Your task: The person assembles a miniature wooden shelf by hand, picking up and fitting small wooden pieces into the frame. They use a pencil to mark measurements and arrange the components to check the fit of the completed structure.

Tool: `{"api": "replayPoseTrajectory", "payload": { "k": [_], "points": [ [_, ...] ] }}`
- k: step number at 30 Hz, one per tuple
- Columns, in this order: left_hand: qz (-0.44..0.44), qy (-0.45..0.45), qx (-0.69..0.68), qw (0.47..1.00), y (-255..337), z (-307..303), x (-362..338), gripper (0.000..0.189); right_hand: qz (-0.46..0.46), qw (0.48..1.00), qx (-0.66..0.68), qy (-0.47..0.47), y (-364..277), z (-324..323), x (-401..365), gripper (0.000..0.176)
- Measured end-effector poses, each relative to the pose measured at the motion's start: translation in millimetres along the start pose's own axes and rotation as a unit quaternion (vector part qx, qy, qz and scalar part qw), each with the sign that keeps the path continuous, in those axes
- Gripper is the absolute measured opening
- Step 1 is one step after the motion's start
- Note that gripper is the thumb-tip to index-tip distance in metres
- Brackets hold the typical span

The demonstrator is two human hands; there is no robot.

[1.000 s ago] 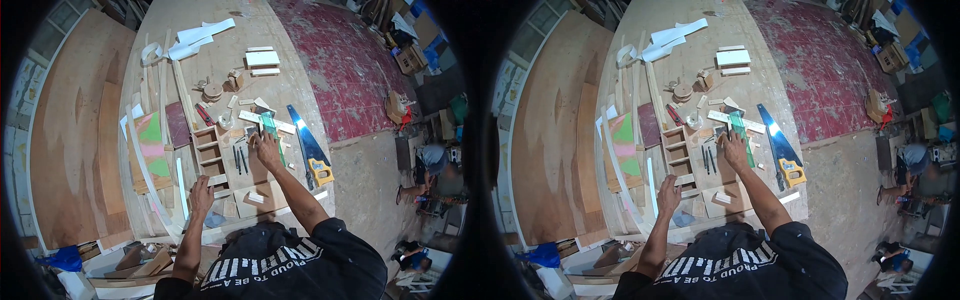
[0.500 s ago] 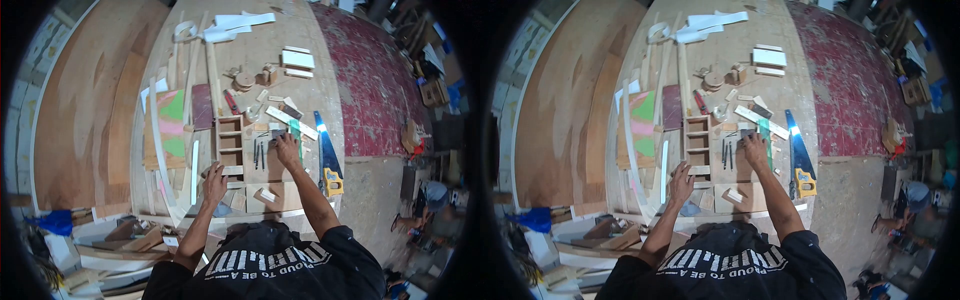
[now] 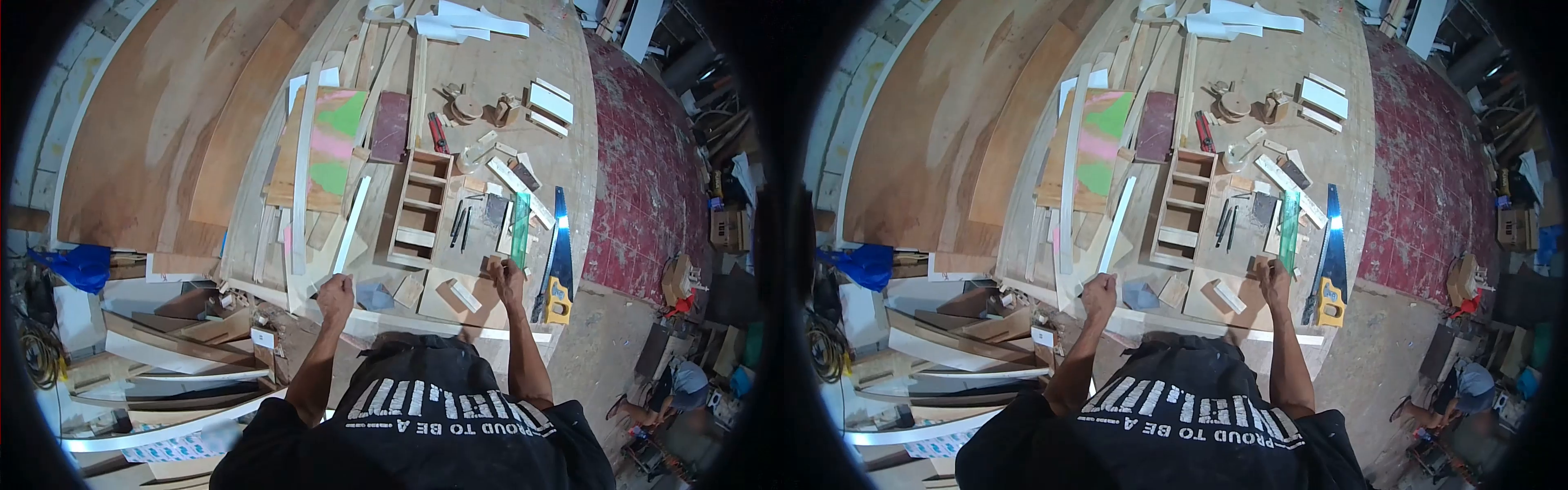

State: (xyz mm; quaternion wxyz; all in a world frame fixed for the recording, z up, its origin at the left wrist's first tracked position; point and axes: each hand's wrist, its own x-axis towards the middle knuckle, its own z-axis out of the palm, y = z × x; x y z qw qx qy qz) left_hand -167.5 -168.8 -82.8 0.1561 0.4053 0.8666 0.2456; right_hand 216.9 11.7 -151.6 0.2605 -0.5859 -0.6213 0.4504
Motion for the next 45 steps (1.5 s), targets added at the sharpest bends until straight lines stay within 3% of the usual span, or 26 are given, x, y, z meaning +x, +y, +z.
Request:
{"api": "replayPoseTrajectory", "payload": {
  "k": [2,6,8,12,14,16,19,20,22,23,26,27,29,30,32,34,37,43,45],
  "points": [
    [-0.082,-0.014,0.058,0.995,-11.2,-8.6,-9.8,0.018,0.036,0.999,0.028,-0.017,4.6,-1.1,-11.1,0.028],
    [-0.105,0.000,0.054,0.993,-39.4,-4.8,-21.0,0.027,0.025,0.999,0.041,-0.007,11.9,-1.9,-18.9,0.026],
    [-0.076,0.013,0.055,0.995,-42.2,2.1,-28.0,0.024,0.040,0.999,-0.006,-0.028,7.9,-4.7,-20.5,0.026],
    [-0.060,-0.022,0.011,0.998,-21.5,-1.2,-47.8,0.016,-0.001,1.000,-0.023,-0.001,25.5,-1.4,-14.6,0.031],
    [-0.048,-0.011,-0.011,0.999,-12.5,-1.5,-63.2,0.016,-0.113,0.980,-0.141,0.087,31.5,-0.9,-6.2,0.037],
    [-0.043,-0.009,-0.014,0.999,-13.0,0.0,-79.3,0.016,-0.073,0.985,-0.128,0.088,-1.0,-2.6,-4.0,0.034],
    [-0.042,-0.002,0.013,0.999,-33.2,2.3,-105.3,0.016,0.007,0.994,-0.106,0.012,-51.9,-0.3,5.6,0.026],
    [-0.052,-0.001,0.011,0.999,-42.0,1.5,-115.8,0.015,0.005,0.994,-0.105,0.013,-43.3,5.3,19.7,0.026],
    [-0.047,0.014,0.097,0.994,-60.1,-3.8,-138.8,0.016,-0.096,0.981,-0.168,0.032,-8.4,27.5,54.7,0.032],
    [-0.069,0.013,0.113,0.991,-77.2,-5.9,-153.4,0.016,-0.079,0.986,-0.146,0.026,-22.3,27.3,61.5,0.030],
    [-0.210,0.019,0.123,0.970,-81.4,-29.5,-198.2,0.017,-0.095,0.969,-0.224,0.033,-32.5,35.4,102.8,0.027],
    [-0.221,0.023,0.129,0.966,-99.9,-28.8,-220.3,0.017,-0.098,0.965,-0.241,0.024,-40.7,36.1,113.4,0.027],
    [-0.140,0.097,0.156,0.973,-152.5,-21.1,-278.5,0.016,-0.129,0.957,-0.261,0.011,-60.7,33.6,126.5,0.029],
    [-0.152,0.100,0.164,0.970,-157.1,-24.8,-304.1,0.016,-0.157,0.952,-0.264,0.011,-67.2,33.5,131.1,0.031],
    [-0.272,0.090,0.138,0.948,-159.7,-30.2,-351.0,0.018,-0.166,0.950,-0.265,-0.011,-77.5,35.7,139.9,0.032],
    [-0.285,-0.052,0.248,0.925,-192.5,-21.3,-406.2,0.020,-0.204,0.945,-0.255,-0.013,-73.5,39.3,145.5,0.031],
    [-0.310,-0.065,0.223,0.922,-183.8,-16.1,-411.1,0.021,-0.151,0.952,-0.263,-0.028,-77.7,40.5,144.0,0.027],
    [-0.350,-0.117,0.136,0.919,-153.2,-7.0,-396.5,0.026,-0.197,0.943,-0.267,-0.008,-59.2,41.6,133.6,0.025],
    [-0.361,-0.136,0.107,0.917,-150.7,-0.7,-390.1,0.028,-0.155,0.957,-0.243,-0.019,-73.5,40.2,113.7,0.027]
  ]
}}
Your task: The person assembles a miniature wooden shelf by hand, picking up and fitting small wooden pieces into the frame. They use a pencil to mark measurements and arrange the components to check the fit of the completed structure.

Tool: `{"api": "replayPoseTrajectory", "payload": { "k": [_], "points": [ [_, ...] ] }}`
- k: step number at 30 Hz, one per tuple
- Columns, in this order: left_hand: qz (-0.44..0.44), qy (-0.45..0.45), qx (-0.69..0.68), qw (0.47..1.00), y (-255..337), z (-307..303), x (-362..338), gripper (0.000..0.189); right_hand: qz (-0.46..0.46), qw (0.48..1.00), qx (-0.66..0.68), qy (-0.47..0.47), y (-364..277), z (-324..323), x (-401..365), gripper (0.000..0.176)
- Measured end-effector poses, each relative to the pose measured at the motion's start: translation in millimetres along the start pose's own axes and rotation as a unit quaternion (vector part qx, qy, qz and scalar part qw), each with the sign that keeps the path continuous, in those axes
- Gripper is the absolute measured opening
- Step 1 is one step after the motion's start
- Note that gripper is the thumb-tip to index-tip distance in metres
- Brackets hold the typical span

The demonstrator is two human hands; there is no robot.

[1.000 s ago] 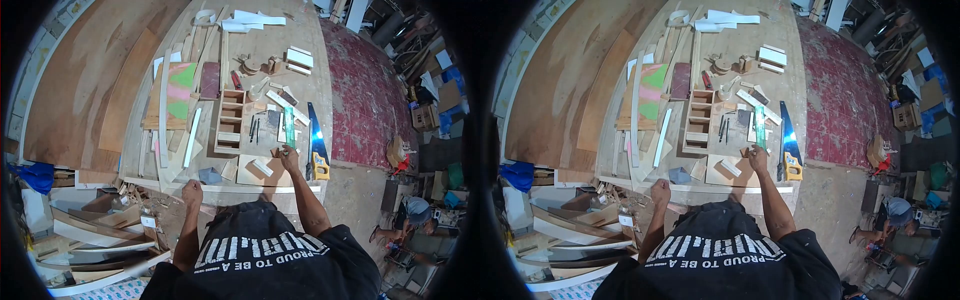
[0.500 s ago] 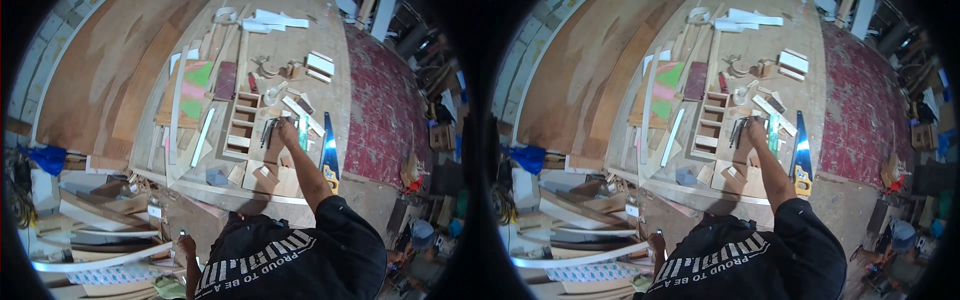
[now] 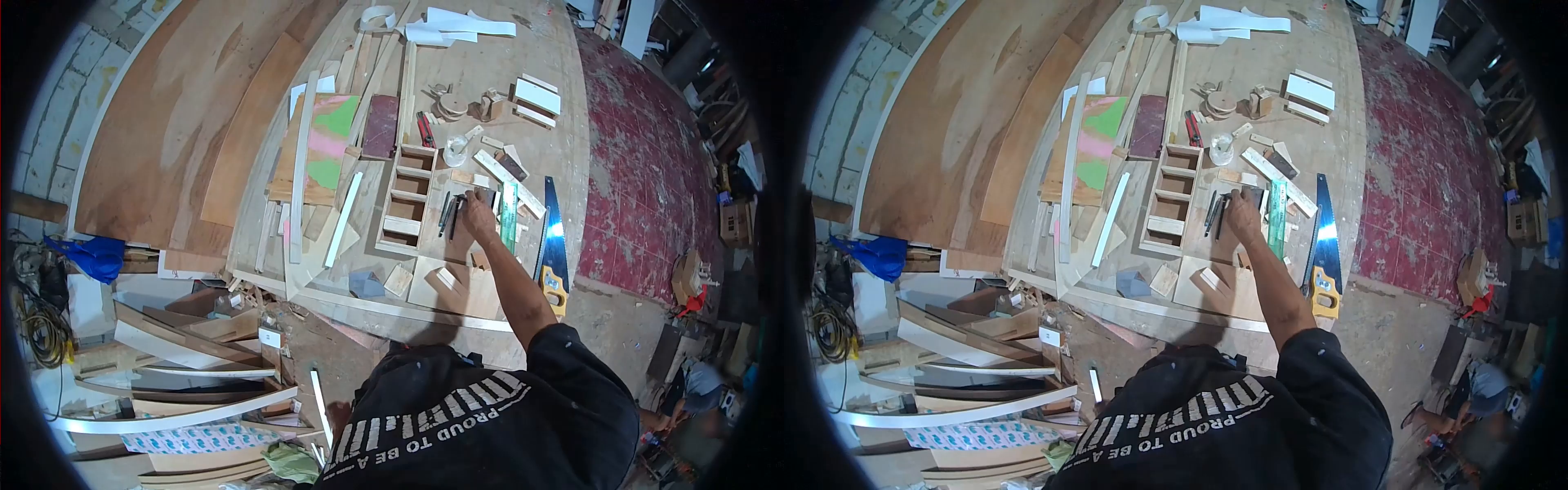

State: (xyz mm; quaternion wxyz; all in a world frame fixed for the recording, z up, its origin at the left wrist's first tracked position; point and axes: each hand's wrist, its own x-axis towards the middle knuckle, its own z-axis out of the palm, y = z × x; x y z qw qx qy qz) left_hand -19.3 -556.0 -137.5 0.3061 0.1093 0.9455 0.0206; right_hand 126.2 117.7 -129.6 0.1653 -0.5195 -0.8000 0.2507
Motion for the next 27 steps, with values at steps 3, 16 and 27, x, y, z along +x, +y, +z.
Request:
{"api": "replayPoseTrajectory", "payload": {
  "k": [3,16,27],
  "points": [
    [0.367,0.124,0.176,0.905,63.3,-27.5,75.3,0.027,-0.001,1.000,0.022,0.019,-1.0,6.6,-28.4,0.029],
    [0.360,-0.097,-0.279,0.885,470.9,-102.9,208.4,0.048,0.098,0.968,0.215,-0.088,-56.1,16.3,-85.7,0.048],
    [0.332,-0.220,-0.250,0.883,494.5,-109.6,203.0,0.060,0.132,0.946,0.269,-0.125,-68.4,50.4,-56.8,0.055]
  ]
}}
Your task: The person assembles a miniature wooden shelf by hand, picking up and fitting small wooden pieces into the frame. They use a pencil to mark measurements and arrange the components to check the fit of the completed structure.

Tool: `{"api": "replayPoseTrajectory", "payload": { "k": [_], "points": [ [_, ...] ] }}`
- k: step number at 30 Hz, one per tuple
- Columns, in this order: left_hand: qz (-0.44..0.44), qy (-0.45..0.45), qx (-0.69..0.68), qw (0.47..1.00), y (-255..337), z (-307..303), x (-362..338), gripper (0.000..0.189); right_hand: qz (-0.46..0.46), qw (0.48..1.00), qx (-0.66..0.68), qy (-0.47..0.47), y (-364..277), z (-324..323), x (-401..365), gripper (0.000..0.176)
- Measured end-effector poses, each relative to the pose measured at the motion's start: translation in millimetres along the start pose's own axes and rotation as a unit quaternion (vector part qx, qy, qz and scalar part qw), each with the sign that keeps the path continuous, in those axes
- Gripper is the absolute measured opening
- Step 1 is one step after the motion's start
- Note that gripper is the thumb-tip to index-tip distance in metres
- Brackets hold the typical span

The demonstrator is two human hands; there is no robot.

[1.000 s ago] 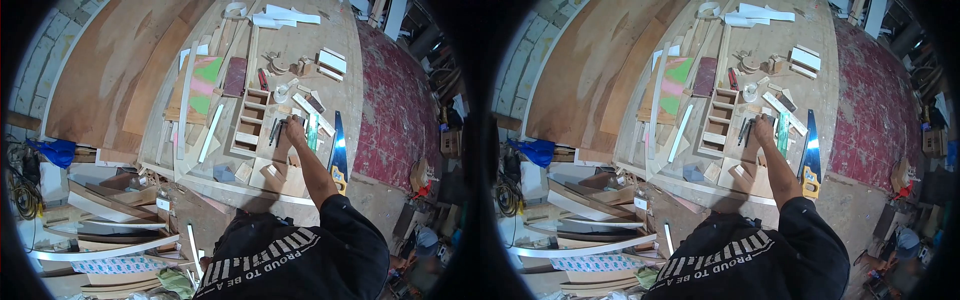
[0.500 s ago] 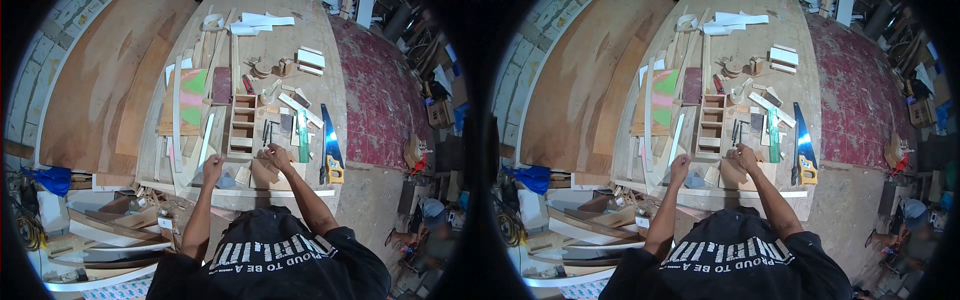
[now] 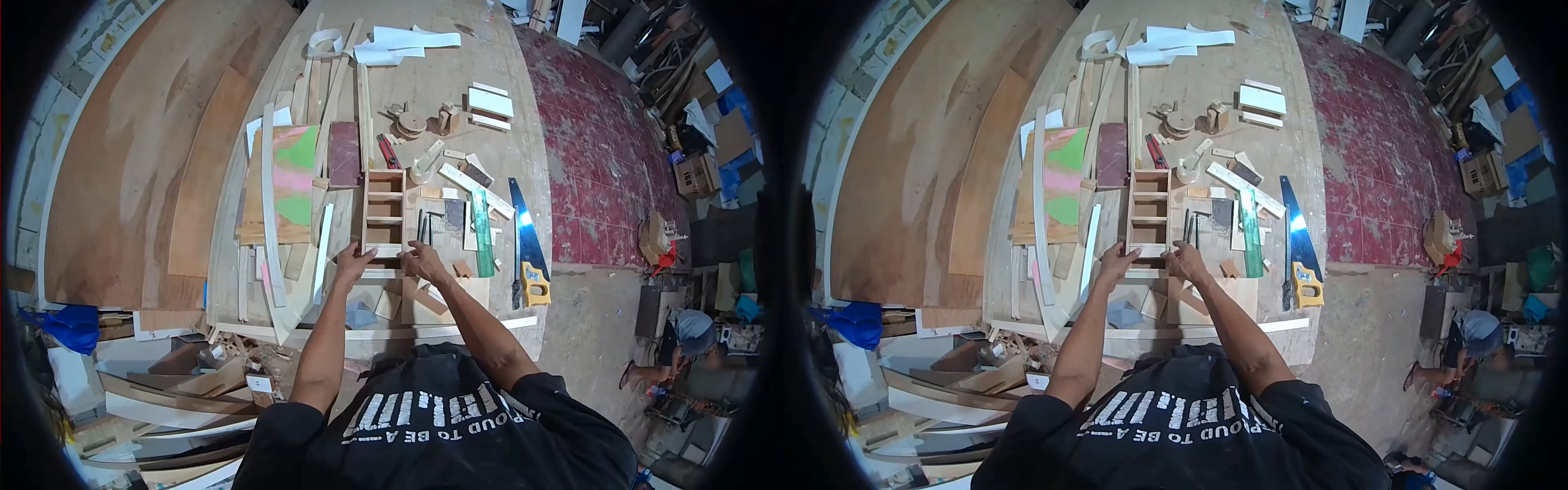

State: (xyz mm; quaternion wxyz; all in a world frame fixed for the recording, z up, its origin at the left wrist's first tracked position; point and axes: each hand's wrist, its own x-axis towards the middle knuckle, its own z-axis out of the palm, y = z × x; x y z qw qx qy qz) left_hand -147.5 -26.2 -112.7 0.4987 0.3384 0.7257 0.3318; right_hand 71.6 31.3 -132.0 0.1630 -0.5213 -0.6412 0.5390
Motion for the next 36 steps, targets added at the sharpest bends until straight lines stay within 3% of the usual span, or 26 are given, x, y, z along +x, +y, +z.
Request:
{"api": "replayPoseTrajectory", "payload": {
  "k": [2,3,4,5,9,14,18,23,26,31,33,36],
  "points": [
    [-0.025,-0.014,-0.011,1.000,-3.8,-2.2,-3.3,0.061,0.027,1.000,-0.006,-0.009,-5.6,6.6,-4.2,0.058],
    [-0.017,-0.006,-0.011,1.000,-2.8,-1.2,-2.8,0.062,0.057,0.996,0.068,-0.013,-10.8,6.2,-8.5,0.057],
    [-0.009,0.001,-0.012,1.000,-1.4,0.3,-2.7,0.063,0.058,0.996,0.068,-0.016,-11.7,8.4,-9.0,0.057],
    [-0.003,0.002,-0.001,1.000,-0.4,0.5,-4.0,0.050,0.049,0.996,0.071,-0.008,-15.3,8.9,-10.5,0.057],
    [0.015,0.048,0.072,0.996,11.7,0.0,-13.6,0.051,0.032,0.996,0.081,0.004,-9.8,12.7,-10.5,0.059],
    [0.023,-0.029,-0.016,0.999,9.0,-3.5,-17.1,0.043,-0.030,0.997,0.067,0.011,16.4,20.1,-8.5,0.058],
    [0.073,-0.009,-0.072,0.995,-10.0,4.7,-14.1,0.042,-0.018,0.996,0.092,-0.008,-1.3,10.0,-27.3,0.058],
    [0.067,-0.017,-0.124,0.990,-25.8,1.3,-10.1,0.067,-0.063,0.995,0.070,0.023,-8.1,13.5,-32.4,0.059],
    [0.078,-0.021,-0.182,0.980,-16.9,-0.4,-28.8,0.063,-0.085,0.995,0.039,0.024,-22.2,2.0,-35.1,0.058],
    [0.067,-0.005,-0.229,0.971,-15.0,-2.6,-39.5,0.080,-0.131,0.991,0.015,0.012,-38.4,-4.5,-34.7,0.052],
    [0.106,0.062,-0.142,0.982,-39.5,0.7,-24.5,0.081,-0.128,0.991,0.035,0.008,-45.3,-7.4,-33.3,0.052],
    [0.135,0.102,-0.030,0.985,1.4,-5.0,-47.9,0.069,-0.128,0.989,0.069,0.008,-50.6,-9.7,-27.5,0.051]
  ]
}}
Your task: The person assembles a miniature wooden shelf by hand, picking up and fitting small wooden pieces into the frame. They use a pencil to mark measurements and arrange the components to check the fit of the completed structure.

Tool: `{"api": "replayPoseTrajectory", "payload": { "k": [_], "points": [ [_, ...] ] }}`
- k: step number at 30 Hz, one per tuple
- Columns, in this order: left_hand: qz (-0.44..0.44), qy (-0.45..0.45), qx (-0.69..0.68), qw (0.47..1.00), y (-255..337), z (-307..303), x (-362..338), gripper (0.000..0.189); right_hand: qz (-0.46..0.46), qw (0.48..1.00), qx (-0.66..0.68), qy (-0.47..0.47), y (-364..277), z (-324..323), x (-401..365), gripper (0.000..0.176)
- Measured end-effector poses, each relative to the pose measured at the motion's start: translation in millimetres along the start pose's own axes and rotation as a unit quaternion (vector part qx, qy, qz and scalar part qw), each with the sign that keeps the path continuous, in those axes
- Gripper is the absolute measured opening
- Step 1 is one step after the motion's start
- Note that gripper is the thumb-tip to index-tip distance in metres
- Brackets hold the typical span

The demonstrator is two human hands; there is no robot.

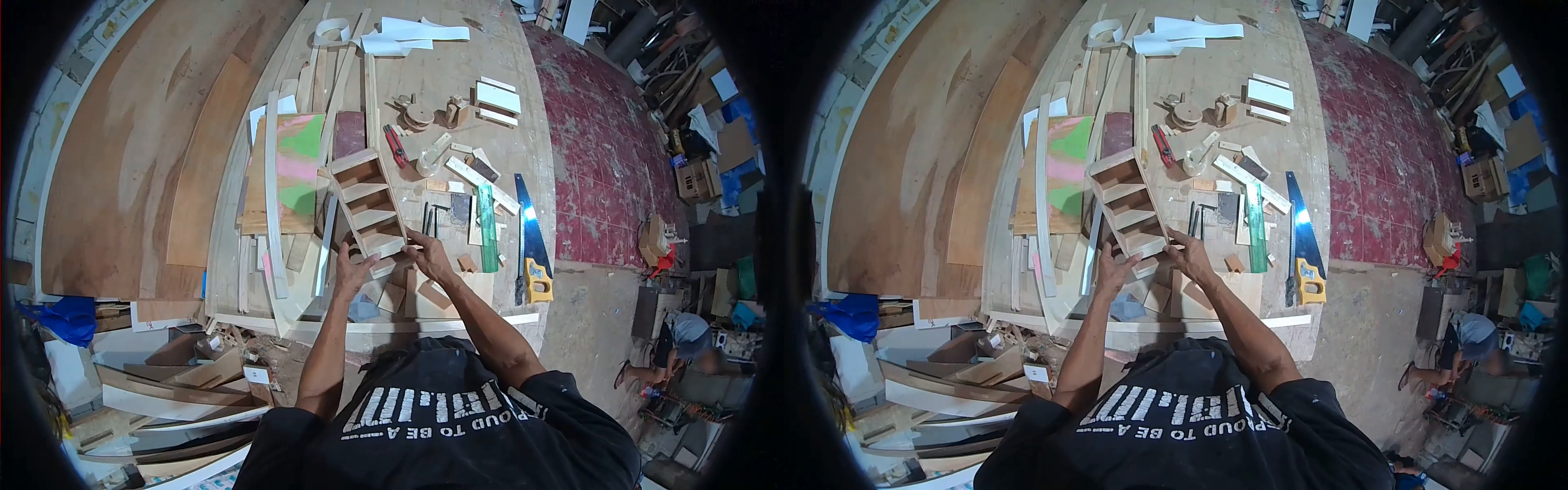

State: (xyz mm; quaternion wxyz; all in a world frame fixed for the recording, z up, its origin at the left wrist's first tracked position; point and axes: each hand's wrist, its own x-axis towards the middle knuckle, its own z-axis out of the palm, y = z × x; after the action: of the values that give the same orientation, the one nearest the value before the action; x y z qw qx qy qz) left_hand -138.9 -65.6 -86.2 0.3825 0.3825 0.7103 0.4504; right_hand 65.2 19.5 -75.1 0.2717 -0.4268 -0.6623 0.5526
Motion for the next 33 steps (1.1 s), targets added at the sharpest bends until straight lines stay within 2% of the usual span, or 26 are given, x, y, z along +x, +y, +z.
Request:
{"api": "replayPoseTrajectory", "payload": {
  "k": [3,5,9,11,13,16,17,20,21,23,24,26,27,28,30,32,33],
  "points": [
    [0.014,-0.008,0.023,1.000,1.5,1.5,4.5,0.074,0.035,0.999,0.002,0.002,-0.7,0.9,3.6,0.049],
    [0.038,0.005,0.023,0.999,7.0,5.9,6.1,0.075,-0.035,0.998,-0.027,0.048,3.0,4.7,8.1,0.040],
    [0.116,0.049,0.055,0.990,5.9,14.8,9.8,0.076,-0.028,0.996,-0.064,0.052,8.2,3.8,13.1,0.030],
    [0.122,0.052,0.070,0.989,5.0,16.0,11.6,0.077,-0.074,0.992,-0.061,0.083,1.5,5.5,13.1,0.024],
    [0.128,0.054,0.084,0.987,-0.9,19.3,16.2,0.077,-0.054,0.994,-0.056,0.077,-0.8,4.4,13.5,0.026],
    [0.144,0.037,0.024,0.989,-30.6,23.4,26.6,0.078,-0.034,0.996,-0.040,0.066,4.0,6.7,7.8,0.029],
    [0.151,0.037,0.105,0.982,-49.8,23.0,32.9,0.075,-0.038,0.997,-0.032,0.063,5.6,7.1,8.1,0.030],
    [0.159,0.038,0.132,0.978,-54.9,19.2,33.8,0.070,-0.052,0.996,-0.010,0.073,4.9,10.3,6.0,0.034],
    [0.129,0.023,0.104,0.986,-55.7,18.0,35.2,0.067,-0.049,0.996,-0.007,0.075,5.0,9.9,5.5,0.034],
    [0.096,0.008,0.125,0.987,-57.5,14.4,34.0,0.067,0.020,0.998,-0.053,0.038,5.4,4.4,3.2,0.037],
    [0.065,-0.003,0.142,0.988,-57.6,13.3,34.5,0.067,0.022,0.998,-0.050,0.042,9.8,0.0,-2.6,0.037],
    [0.068,-0.006,0.169,0.983,-55.3,12.4,33.7,0.068,-0.005,0.963,-0.261,0.064,23.0,-12.9,-19.5,0.040],
    [0.069,-0.003,0.194,0.979,-53.9,11.9,34.0,0.068,0.040,0.942,-0.330,0.045,8.1,-21.3,-36.0,0.041],
    [0.071,0.000,0.217,0.974,-52.2,11.9,34.7,0.069,0.040,0.942,-0.330,0.048,-4.5,-28.3,-52.5,0.041],
    [0.093,-0.003,0.258,0.962,-51.0,10.1,36.9,0.068,0.148,0.893,-0.423,-0.030,-16.3,-41.6,-84.9,0.036],
    [0.121,-0.010,0.299,0.946,-42.1,8.2,38.5,0.066,0.135,0.906,-0.398,-0.055,4.7,-48.4,-104.4,0.034],
    [0.113,-0.040,0.249,0.961,-27.8,4.6,35.3,0.063,0.119,0.917,-0.372,-0.083,14.2,-48.7,-110.3,0.032]
  ]
}}
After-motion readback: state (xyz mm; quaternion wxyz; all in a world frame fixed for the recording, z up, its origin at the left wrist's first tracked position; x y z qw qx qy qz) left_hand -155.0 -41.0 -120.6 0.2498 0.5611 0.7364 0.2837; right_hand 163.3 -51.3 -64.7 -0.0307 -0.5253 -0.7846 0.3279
